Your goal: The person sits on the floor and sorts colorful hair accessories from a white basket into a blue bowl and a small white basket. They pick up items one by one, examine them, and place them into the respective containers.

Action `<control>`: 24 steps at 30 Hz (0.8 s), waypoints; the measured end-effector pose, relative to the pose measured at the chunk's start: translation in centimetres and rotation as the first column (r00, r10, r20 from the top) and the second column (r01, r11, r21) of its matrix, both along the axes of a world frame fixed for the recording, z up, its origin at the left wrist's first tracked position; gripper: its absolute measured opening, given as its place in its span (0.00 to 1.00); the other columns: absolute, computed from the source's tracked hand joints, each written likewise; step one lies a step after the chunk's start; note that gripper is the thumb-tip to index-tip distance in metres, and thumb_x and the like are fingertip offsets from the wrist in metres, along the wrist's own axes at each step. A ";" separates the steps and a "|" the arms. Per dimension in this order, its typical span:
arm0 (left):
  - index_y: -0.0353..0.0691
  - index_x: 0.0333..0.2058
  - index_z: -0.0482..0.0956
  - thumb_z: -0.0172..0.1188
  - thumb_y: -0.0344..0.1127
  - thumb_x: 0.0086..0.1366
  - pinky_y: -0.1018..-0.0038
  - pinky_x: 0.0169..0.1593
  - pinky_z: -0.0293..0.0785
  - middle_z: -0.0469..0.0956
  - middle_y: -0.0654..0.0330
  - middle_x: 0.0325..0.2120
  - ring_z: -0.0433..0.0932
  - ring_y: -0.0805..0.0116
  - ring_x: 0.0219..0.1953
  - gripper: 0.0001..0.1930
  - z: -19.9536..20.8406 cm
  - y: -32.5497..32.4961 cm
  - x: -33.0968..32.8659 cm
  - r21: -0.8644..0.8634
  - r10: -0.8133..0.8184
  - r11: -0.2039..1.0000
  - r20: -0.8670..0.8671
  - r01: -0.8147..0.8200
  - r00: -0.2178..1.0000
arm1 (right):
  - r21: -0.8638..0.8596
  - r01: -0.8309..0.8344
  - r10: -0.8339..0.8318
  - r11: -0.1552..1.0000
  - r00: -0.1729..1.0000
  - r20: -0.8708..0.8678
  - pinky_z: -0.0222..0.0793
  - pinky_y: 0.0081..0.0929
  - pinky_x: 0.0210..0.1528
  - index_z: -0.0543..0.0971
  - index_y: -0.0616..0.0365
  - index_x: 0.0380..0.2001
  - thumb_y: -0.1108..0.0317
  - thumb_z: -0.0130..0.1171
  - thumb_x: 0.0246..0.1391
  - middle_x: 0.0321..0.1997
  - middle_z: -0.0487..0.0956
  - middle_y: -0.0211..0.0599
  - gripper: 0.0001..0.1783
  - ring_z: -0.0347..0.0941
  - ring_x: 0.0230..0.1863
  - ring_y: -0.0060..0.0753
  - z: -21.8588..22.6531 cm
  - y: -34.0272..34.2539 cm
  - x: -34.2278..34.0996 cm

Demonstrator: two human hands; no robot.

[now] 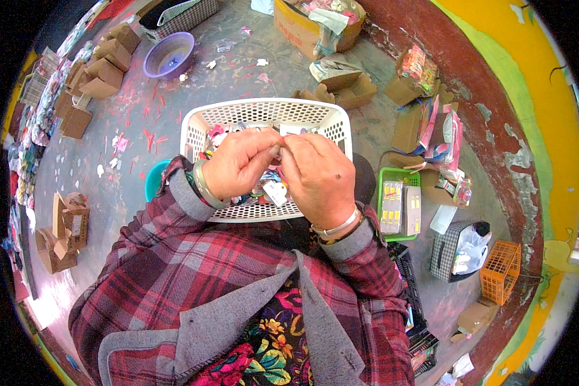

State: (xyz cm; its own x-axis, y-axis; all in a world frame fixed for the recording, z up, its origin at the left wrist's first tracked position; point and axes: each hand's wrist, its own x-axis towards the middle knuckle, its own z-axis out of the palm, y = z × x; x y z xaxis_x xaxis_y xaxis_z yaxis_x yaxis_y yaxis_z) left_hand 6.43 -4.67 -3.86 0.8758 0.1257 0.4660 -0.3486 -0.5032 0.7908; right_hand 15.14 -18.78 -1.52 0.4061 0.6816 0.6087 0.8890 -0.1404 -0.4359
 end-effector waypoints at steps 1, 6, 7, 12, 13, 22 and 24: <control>0.34 0.33 0.72 0.50 0.25 0.57 0.65 0.30 0.67 0.72 0.51 0.23 0.72 0.51 0.27 0.05 0.1 0.0 0.0 0.030 0.003 1.000 -0.007 -0.002 1.000 | -0.003 0.001 -0.001 1.000 1.000 0.001 0.70 0.30 0.32 0.77 0.60 0.30 0.73 0.59 0.42 0.29 0.77 0.39 0.08 0.74 0.30 0.39 0.0 0.0 0.0; 0.34 0.30 0.71 0.51 0.23 0.54 0.69 0.29 0.67 0.71 0.52 0.22 0.72 0.53 0.26 0.04 0.5 0.1 -0.2 0.118 -0.003 0.993 -0.039 0.008 0.999 | -0.007 0.014 -0.014 1.000 1.000 0.005 0.70 0.30 0.32 0.76 0.60 0.29 0.74 0.58 0.41 0.29 0.76 0.39 0.08 0.74 0.30 0.39 0.3 0.0 -0.3; 0.34 0.30 0.71 0.52 0.23 0.53 0.68 0.29 0.67 0.71 0.52 0.22 0.72 0.53 0.26 0.04 0.5 0.0 -0.2 0.101 0.001 0.995 -0.043 0.003 0.999 | 0.003 0.013 -0.013 1.000 1.000 0.010 0.70 0.30 0.31 0.76 0.60 0.29 0.74 0.58 0.41 0.28 0.76 0.39 0.08 0.74 0.30 0.39 0.2 0.0 -0.2; 0.36 0.30 0.73 0.56 0.25 0.53 0.67 0.29 0.67 0.73 0.53 0.23 0.73 0.54 0.27 0.05 0.5 -0.3 0.1 0.087 0.046 0.995 -0.041 -0.042 0.998 | 0.080 0.019 -0.017 0.997 1.000 -0.017 0.70 0.29 0.29 0.76 0.59 0.28 0.75 0.58 0.40 0.27 0.76 0.38 0.07 0.73 0.27 0.38 -0.2 0.2 0.0; 0.36 0.30 0.73 0.56 0.24 0.53 0.69 0.30 0.68 0.73 0.53 0.23 0.73 0.54 0.27 0.05 0.4 -0.3 0.0 0.105 0.056 0.993 -0.048 -0.051 0.997 | 0.075 0.024 -0.022 0.997 1.000 -0.022 0.69 0.30 0.28 0.76 0.59 0.27 0.75 0.58 0.40 0.26 0.75 0.38 0.07 0.73 0.27 0.38 -0.1 0.2 0.0; 0.38 0.33 0.77 0.55 0.29 0.56 0.66 0.28 0.69 0.74 0.51 0.22 0.74 0.53 0.26 0.06 0.2 -0.6 0.3 0.091 0.137 0.987 -0.045 -0.133 0.989 | 0.045 0.035 -0.036 0.998 0.999 0.032 0.66 0.30 0.26 0.74 0.57 0.25 0.74 0.57 0.40 0.22 0.71 0.35 0.05 0.70 0.25 0.37 0.1 0.1 0.3; 0.38 0.34 0.77 0.55 0.29 0.56 0.67 0.28 0.70 0.74 0.51 0.23 0.75 0.54 0.26 0.07 0.2 -0.5 0.2 0.111 0.150 0.983 -0.053 -0.143 0.987 | 0.024 0.037 -0.039 0.999 0.995 0.090 0.66 0.30 0.26 0.73 0.57 0.25 0.73 0.57 0.39 0.22 0.70 0.35 0.06 0.70 0.25 0.36 0.2 0.1 0.4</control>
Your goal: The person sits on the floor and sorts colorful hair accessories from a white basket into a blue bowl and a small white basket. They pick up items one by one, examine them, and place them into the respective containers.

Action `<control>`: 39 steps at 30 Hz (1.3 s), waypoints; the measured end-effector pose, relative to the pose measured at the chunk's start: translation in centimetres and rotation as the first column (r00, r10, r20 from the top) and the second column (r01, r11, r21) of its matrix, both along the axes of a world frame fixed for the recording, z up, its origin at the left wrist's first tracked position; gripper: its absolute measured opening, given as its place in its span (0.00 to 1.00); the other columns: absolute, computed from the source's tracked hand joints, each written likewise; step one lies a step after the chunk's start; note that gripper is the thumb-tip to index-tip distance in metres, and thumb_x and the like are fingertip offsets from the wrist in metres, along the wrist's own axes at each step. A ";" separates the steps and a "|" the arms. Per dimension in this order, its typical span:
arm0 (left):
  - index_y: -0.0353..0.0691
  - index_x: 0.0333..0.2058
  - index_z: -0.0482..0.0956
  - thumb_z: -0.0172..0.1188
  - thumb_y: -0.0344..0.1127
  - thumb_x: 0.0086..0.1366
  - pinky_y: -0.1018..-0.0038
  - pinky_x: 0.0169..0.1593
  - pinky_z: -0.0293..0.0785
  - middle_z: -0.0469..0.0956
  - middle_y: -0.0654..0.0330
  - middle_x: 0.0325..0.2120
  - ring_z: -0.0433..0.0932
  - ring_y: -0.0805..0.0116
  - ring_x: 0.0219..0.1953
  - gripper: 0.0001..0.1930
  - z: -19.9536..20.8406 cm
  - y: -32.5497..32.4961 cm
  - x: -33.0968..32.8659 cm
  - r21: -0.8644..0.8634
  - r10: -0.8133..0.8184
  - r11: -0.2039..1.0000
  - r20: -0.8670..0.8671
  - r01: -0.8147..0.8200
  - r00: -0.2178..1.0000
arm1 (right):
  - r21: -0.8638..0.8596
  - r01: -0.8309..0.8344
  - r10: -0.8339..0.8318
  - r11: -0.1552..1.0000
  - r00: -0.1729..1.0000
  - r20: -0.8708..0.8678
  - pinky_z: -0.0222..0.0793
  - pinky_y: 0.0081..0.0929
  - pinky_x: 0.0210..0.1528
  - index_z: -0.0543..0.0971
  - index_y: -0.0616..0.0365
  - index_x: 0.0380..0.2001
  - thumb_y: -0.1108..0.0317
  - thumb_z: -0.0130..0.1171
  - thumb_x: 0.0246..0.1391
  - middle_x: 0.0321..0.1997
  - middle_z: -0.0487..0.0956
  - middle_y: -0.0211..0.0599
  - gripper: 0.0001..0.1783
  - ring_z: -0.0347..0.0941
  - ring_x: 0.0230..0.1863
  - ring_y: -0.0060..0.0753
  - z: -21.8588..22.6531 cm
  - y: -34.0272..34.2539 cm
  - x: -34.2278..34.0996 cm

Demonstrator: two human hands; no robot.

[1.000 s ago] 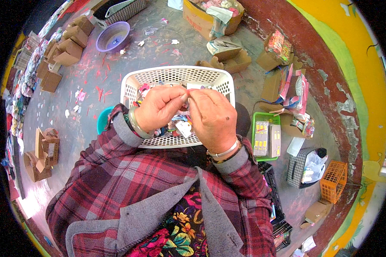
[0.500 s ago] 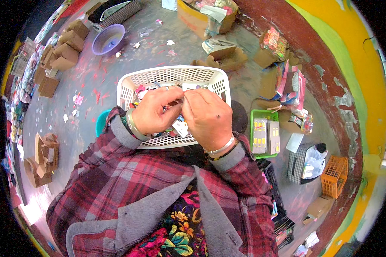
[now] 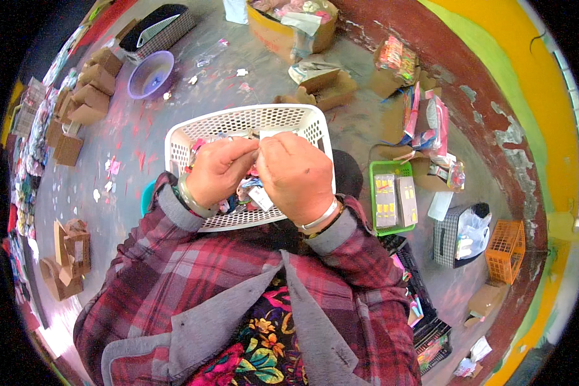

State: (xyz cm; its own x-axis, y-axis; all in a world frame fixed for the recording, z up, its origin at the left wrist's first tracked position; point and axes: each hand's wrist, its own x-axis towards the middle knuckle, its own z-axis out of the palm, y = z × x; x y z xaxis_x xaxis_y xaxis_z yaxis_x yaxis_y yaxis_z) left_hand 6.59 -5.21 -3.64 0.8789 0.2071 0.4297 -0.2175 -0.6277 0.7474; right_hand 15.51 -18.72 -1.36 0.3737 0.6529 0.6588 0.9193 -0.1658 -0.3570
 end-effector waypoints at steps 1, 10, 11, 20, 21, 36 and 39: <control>0.38 0.35 0.77 0.55 0.28 0.56 0.68 0.28 0.70 0.75 0.51 0.23 0.75 0.54 0.26 0.07 0.2 -0.1 0.0 -0.009 -0.006 1.000 0.005 0.006 1.000 | 0.008 -0.007 0.007 1.000 0.999 0.045 0.66 0.30 0.26 0.73 0.57 0.26 0.72 0.57 0.39 0.23 0.70 0.35 0.07 0.70 0.25 0.36 0.2 0.0 0.0; 0.33 0.35 0.76 0.55 0.22 0.54 0.72 0.33 0.73 0.77 0.51 0.29 0.77 0.58 0.30 0.09 1.4 0.1 0.0 0.023 -0.088 0.996 0.175 0.085 0.981 | 0.012 -0.043 0.040 0.999 0.981 0.190 0.64 0.28 0.25 0.74 0.59 0.29 0.70 0.58 0.33 0.24 0.69 0.33 0.13 0.68 0.23 0.34 2.0 -0.6 -0.2; 0.34 0.35 0.76 0.55 0.22 0.54 0.72 0.33 0.73 0.77 0.51 0.29 0.77 0.58 0.30 0.09 1.3 0.1 0.0 0.031 -0.086 0.996 0.181 0.081 0.980 | 0.025 -0.046 0.042 0.999 0.988 0.148 0.64 0.28 0.24 0.74 0.58 0.28 0.71 0.59 0.33 0.23 0.70 0.33 0.13 0.69 0.23 0.34 2.0 -0.6 0.0; 0.31 0.36 0.77 0.51 0.28 0.63 0.79 0.33 0.72 0.78 0.58 0.26 0.76 0.72 0.27 0.08 -0.3 0.4 -0.2 -0.234 -0.001 0.972 -0.083 -0.019 0.997 | 0.272 0.047 0.218 0.961 0.472 -0.854 0.66 0.16 0.27 0.77 0.64 0.26 0.79 0.54 0.45 0.25 0.78 0.33 0.04 0.72 0.24 0.19 1.6 -2.5 2.3; 0.31 0.36 0.77 0.51 0.29 0.63 0.80 0.34 0.72 0.79 0.59 0.27 0.76 0.73 0.27 0.08 -0.6 0.5 -0.2 -0.305 0.005 0.952 -0.112 -0.040 0.994 | 0.309 0.071 0.271 0.949 0.322 -0.907 0.67 0.16 0.27 0.78 0.65 0.27 0.79 0.54 0.46 0.26 0.78 0.33 0.04 0.72 0.25 0.18 1.6 -2.8 2.7; 0.31 0.39 0.76 0.51 0.31 0.64 0.78 0.36 0.75 0.78 0.57 0.33 0.76 0.72 0.31 0.10 -0.2 0.4 0.0 -0.709 0.032 0.694 -0.142 -0.124 0.989 | -0.093 0.593 -0.385 0.800 0.389 -0.837 0.63 0.16 0.26 0.79 0.67 0.26 0.71 0.56 0.45 0.20 0.76 0.28 0.09 0.68 0.23 0.16 -12.3 -17.1 12.9; 0.32 0.39 0.77 0.52 0.30 0.63 0.81 0.35 0.74 0.79 0.59 0.32 0.76 0.77 0.30 0.10 -0.3 0.3 0.2 -0.715 0.031 0.688 -0.136 -0.120 0.990 | -0.253 0.675 -0.645 0.693 0.423 -0.636 0.67 0.25 0.29 0.81 0.62 0.22 0.67 0.59 0.41 0.21 0.79 0.37 0.08 0.73 0.23 0.26 -17.7 -19.6 13.5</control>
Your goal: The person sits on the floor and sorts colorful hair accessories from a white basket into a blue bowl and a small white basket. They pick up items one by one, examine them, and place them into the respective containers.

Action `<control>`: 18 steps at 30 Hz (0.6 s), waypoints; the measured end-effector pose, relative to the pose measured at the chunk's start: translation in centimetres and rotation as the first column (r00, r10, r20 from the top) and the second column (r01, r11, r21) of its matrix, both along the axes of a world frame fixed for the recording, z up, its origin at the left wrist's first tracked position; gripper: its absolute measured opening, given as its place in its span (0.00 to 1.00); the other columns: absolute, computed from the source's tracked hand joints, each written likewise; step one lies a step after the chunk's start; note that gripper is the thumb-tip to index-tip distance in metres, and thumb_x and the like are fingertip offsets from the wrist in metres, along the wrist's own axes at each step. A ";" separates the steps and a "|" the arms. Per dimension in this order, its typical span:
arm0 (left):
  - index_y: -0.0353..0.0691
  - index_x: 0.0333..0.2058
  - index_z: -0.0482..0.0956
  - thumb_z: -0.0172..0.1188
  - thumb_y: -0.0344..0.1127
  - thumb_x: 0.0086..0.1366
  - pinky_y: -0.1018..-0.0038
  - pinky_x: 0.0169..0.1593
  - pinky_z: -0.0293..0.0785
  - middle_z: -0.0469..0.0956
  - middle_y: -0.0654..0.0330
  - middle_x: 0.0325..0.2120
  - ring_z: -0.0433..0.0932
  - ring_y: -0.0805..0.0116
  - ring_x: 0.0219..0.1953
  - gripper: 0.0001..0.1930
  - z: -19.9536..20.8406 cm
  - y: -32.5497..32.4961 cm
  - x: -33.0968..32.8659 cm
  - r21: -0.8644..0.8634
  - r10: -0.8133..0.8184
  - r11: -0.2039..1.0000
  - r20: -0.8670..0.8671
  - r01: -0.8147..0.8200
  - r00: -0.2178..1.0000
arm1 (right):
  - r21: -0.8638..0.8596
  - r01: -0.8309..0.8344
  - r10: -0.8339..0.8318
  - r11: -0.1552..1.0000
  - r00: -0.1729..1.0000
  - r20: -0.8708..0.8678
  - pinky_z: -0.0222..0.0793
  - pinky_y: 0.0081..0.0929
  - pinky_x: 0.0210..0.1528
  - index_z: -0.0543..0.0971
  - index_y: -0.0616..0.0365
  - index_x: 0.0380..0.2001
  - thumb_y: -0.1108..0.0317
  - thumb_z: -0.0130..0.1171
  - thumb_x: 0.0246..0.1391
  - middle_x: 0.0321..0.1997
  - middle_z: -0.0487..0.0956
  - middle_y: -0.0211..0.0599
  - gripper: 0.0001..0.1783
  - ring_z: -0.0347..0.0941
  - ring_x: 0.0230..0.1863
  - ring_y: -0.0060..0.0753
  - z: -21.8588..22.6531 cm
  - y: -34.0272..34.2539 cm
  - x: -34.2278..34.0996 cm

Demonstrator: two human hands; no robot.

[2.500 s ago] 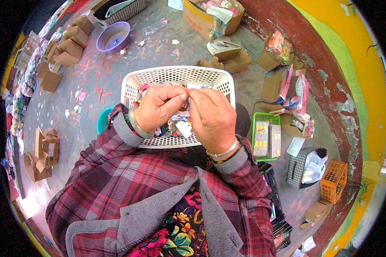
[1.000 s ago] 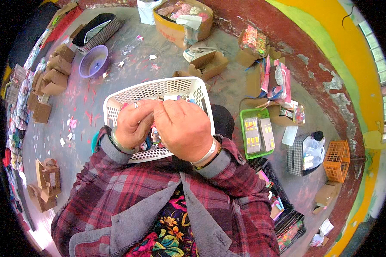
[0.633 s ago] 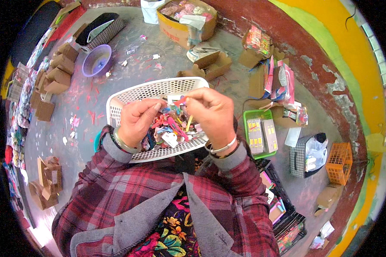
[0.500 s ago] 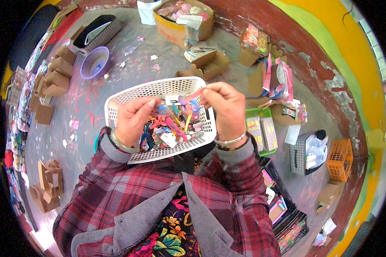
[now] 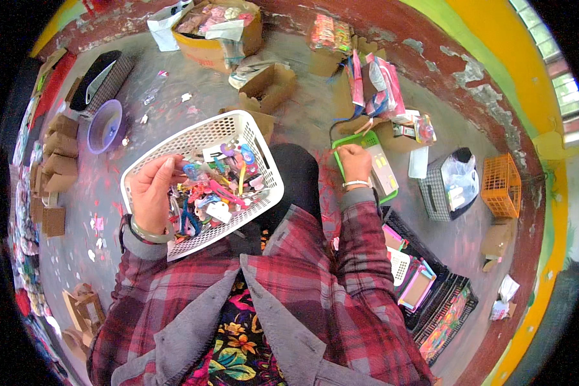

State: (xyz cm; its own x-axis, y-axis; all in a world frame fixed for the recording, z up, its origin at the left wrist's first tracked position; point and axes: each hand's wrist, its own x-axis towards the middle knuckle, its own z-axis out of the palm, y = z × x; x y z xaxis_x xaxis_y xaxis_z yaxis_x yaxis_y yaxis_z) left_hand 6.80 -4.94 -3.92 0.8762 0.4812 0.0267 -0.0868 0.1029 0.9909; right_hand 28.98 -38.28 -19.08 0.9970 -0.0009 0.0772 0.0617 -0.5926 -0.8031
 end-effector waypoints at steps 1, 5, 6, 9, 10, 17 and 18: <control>0.32 0.39 0.77 0.52 0.30 0.63 0.81 0.35 0.74 0.79 0.59 0.32 0.76 0.76 0.30 0.10 -0.1 0.0 0.1 0.014 -0.004 1.000 -0.004 0.004 1.000 | -0.050 0.029 -0.030 0.998 0.999 -0.017 0.67 0.23 0.28 0.80 0.62 0.21 0.68 0.59 0.41 0.20 0.78 0.36 0.08 0.72 0.22 0.25 -1.2 -0.5 -0.1; 0.30 0.38 0.76 0.50 0.32 0.64 0.77 0.35 0.76 0.78 0.57 0.32 0.77 0.72 0.33 0.11 0.1 -0.1 0.0 0.056 0.009 0.998 -0.030 -0.008 0.999 | -0.093 0.051 -0.063 0.994 0.989 -0.133 0.67 0.22 0.27 0.80 0.63 0.19 0.70 0.58 0.41 0.17 0.77 0.33 0.07 0.72 0.21 0.23 -4.8 -1.8 0.0; 0.30 0.38 0.76 0.50 0.32 0.64 0.77 0.35 0.76 0.78 0.57 0.32 0.77 0.72 0.33 0.11 0.0 -0.1 0.1 0.055 0.009 0.998 -0.028 -0.008 1.000 | -0.064 0.043 -0.053 0.997 0.983 -0.173 0.67 0.22 0.27 0.80 0.63 0.19 0.71 0.58 0.41 0.17 0.77 0.34 0.06 0.72 0.21 0.24 -5.6 -2.1 0.1; 0.30 0.38 0.77 0.51 0.32 0.64 0.77 0.35 0.76 0.78 0.57 0.33 0.77 0.72 0.33 0.11 -0.1 0.0 0.2 0.074 -0.008 0.997 -0.019 0.009 1.000 | 0.030 0.024 -0.018 0.999 0.982 -0.190 0.69 0.26 0.33 0.82 0.60 0.23 0.70 0.58 0.39 0.23 0.80 0.40 0.07 0.75 0.28 0.32 -9.3 -4.0 0.4; 0.30 0.38 0.77 0.51 0.32 0.64 0.77 0.35 0.76 0.78 0.57 0.33 0.77 0.72 0.33 0.11 -0.2 0.0 0.2 0.080 -0.004 0.997 -0.012 0.005 1.000 | 0.088 -0.010 0.025 0.996 0.985 -0.171 0.69 0.28 0.35 0.82 0.59 0.24 0.69 0.58 0.38 0.24 0.80 0.42 0.08 0.76 0.29 0.35 -9.4 -3.9 0.2; 0.32 0.38 0.77 0.52 0.31 0.64 0.81 0.35 0.73 0.78 0.60 0.31 0.75 0.77 0.31 0.09 0.0 0.0 0.1 0.069 -0.025 0.997 -0.019 0.026 1.000 | -0.380 -0.035 -0.056 0.924 0.972 -0.228 0.70 0.29 0.40 0.83 0.55 0.25 0.65 0.60 0.37 0.28 0.80 0.42 0.09 0.76 0.33 0.37 -7.5 -3.6 -0.9; 0.32 0.38 0.77 0.52 0.31 0.64 0.81 0.35 0.73 0.78 0.60 0.31 0.75 0.77 0.31 0.10 0.1 -0.1 0.1 0.067 -0.024 0.997 -0.025 0.026 0.999 | -0.377 -0.069 -0.025 0.924 0.971 -0.239 0.69 0.28 0.39 0.83 0.56 0.25 0.65 0.62 0.37 0.28 0.80 0.40 0.09 0.76 0.33 0.34 -7.5 -4.0 -0.7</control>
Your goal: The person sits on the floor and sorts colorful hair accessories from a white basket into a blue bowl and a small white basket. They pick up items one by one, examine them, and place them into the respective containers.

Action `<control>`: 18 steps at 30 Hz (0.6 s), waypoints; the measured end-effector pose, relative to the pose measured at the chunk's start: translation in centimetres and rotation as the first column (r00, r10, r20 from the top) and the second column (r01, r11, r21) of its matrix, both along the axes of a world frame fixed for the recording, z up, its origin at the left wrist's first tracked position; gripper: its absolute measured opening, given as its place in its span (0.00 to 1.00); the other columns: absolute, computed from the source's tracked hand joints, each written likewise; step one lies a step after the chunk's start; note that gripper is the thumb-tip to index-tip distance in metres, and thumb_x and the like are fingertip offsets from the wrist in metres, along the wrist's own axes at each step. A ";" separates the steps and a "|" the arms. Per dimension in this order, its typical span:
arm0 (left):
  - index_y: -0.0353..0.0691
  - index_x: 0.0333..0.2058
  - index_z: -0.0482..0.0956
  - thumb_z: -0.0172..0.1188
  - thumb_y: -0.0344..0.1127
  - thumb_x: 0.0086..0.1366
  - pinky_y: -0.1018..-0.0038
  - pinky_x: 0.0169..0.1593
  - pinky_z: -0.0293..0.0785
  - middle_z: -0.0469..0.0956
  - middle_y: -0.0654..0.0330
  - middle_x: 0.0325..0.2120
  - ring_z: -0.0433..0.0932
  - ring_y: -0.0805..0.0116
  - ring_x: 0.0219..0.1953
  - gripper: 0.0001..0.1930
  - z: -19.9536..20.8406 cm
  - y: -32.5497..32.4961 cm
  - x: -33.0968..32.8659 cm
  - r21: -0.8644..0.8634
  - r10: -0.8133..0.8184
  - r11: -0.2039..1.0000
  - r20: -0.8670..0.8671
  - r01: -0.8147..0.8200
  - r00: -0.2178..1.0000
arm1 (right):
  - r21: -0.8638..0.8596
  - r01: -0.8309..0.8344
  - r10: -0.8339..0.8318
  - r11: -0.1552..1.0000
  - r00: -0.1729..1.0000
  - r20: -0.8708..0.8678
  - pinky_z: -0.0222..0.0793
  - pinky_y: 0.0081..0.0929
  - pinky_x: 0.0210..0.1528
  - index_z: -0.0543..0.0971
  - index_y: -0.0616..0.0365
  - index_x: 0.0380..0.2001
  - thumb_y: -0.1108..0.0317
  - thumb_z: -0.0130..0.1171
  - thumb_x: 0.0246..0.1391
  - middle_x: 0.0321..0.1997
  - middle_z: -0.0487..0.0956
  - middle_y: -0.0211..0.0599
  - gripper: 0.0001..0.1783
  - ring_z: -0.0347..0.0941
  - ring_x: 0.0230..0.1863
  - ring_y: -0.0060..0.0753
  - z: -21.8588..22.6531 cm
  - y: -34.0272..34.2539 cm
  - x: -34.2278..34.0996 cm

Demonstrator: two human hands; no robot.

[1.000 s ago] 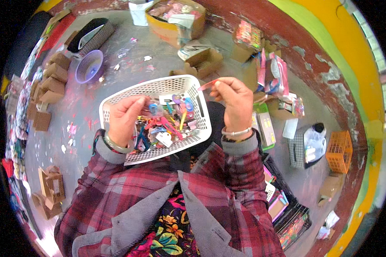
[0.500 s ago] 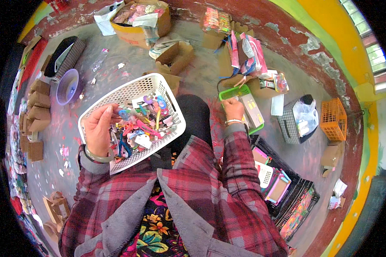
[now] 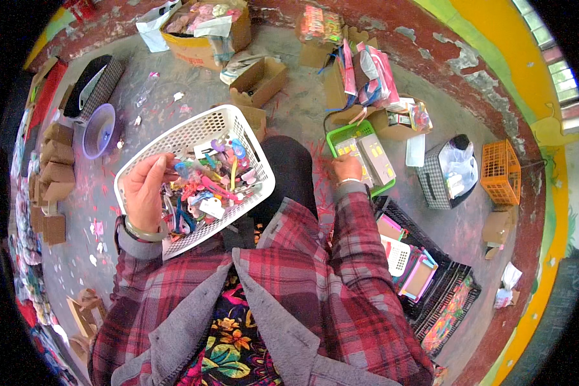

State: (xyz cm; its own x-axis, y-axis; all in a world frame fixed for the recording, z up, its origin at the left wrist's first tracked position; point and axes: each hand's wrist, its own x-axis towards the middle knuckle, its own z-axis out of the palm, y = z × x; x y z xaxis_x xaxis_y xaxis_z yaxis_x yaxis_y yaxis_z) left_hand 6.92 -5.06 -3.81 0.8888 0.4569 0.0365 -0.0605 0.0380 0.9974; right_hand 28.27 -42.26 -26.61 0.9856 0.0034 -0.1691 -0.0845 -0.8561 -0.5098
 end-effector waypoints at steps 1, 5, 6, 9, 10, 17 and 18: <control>0.32 0.38 0.77 0.52 0.31 0.64 0.81 0.35 0.73 0.78 0.60 0.31 0.75 0.77 0.30 0.10 0.1 0.0 -0.1 -0.002 0.004 1.000 -0.007 -0.005 1.000 | 0.003 -0.035 0.035 0.999 0.999 -0.012 0.69 0.26 0.39 0.83 0.56 0.24 0.64 0.63 0.37 0.29 0.81 0.39 0.10 0.76 0.32 0.30 0.2 -0.2 0.1; 0.32 0.39 0.77 0.52 0.31 0.64 0.81 0.35 0.73 0.78 0.60 0.31 0.75 0.77 0.31 0.10 0.1 0.1 -0.1 -0.014 -0.022 1.000 -0.006 0.022 1.000 | 0.112 -0.004 0.020 0.994 0.989 -0.144 0.69 0.23 0.36 0.81 0.56 0.30 0.66 0.61 0.39 0.29 0.80 0.39 0.11 0.76 0.32 0.29 -0.2 -2.0 0.7; 0.32 0.39 0.77 0.52 0.31 0.64 0.81 0.35 0.73 0.78 0.60 0.31 0.75 0.77 0.31 0.10 0.1 0.1 0.0 -0.023 -0.028 0.999 -0.006 0.028 1.000 | 0.128 -0.021 0.032 0.992 0.996 -0.085 0.69 0.23 0.35 0.81 0.57 0.32 0.67 0.60 0.39 0.30 0.80 0.39 0.12 0.76 0.32 0.29 -2.0 -2.9 0.8; 0.31 0.38 0.76 0.51 0.32 0.64 0.80 0.35 0.73 0.78 0.58 0.31 0.76 0.75 0.30 0.10 0.0 0.0 0.0 -0.006 -0.018 1.000 -0.009 0.018 1.000 | 0.246 -0.020 0.041 0.969 0.996 -0.081 0.68 0.22 0.34 0.77 0.59 0.39 0.71 0.57 0.42 0.32 0.80 0.39 0.17 0.75 0.33 0.31 -3.5 -3.5 0.8; 0.31 0.38 0.76 0.51 0.32 0.64 0.79 0.35 0.74 0.78 0.58 0.31 0.76 0.74 0.30 0.10 0.0 0.0 -0.1 0.009 -0.006 1.000 -0.010 0.007 1.000 | 0.299 -0.011 0.046 0.954 0.993 -0.110 0.68 0.21 0.34 0.76 0.59 0.42 0.72 0.55 0.43 0.32 0.80 0.39 0.18 0.75 0.33 0.32 -3.6 -3.1 0.7; 0.32 0.39 0.77 0.52 0.31 0.64 0.81 0.35 0.73 0.79 0.60 0.32 0.75 0.77 0.31 0.10 -0.1 0.2 -0.1 -0.019 -0.046 0.999 0.023 0.047 0.999 | 0.178 -0.494 0.524 0.851 0.775 -0.354 0.69 0.26 0.26 0.75 0.53 0.44 0.70 0.51 0.49 0.32 0.78 0.37 0.17 0.74 0.28 0.29 -4.3 -5.7 1.9; 0.32 0.39 0.76 0.52 0.31 0.64 0.81 0.35 0.73 0.79 0.60 0.32 0.75 0.77 0.31 0.10 0.0 0.2 -0.1 -0.029 -0.046 0.999 0.016 0.046 0.999 | 0.025 -0.579 0.548 0.815 0.756 -0.356 0.69 0.27 0.25 0.75 0.53 0.44 0.69 0.51 0.50 0.32 0.78 0.36 0.16 0.73 0.26 0.29 -4.4 -5.8 2.4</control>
State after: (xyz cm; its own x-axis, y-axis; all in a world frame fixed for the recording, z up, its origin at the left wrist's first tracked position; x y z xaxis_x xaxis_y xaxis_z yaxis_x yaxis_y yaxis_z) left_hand 6.79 -4.87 -3.78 0.9084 0.4164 0.0375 -0.0732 0.0702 0.9948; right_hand 30.72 -48.01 -30.99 0.6922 0.5116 -0.5091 0.2767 -0.8396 -0.4675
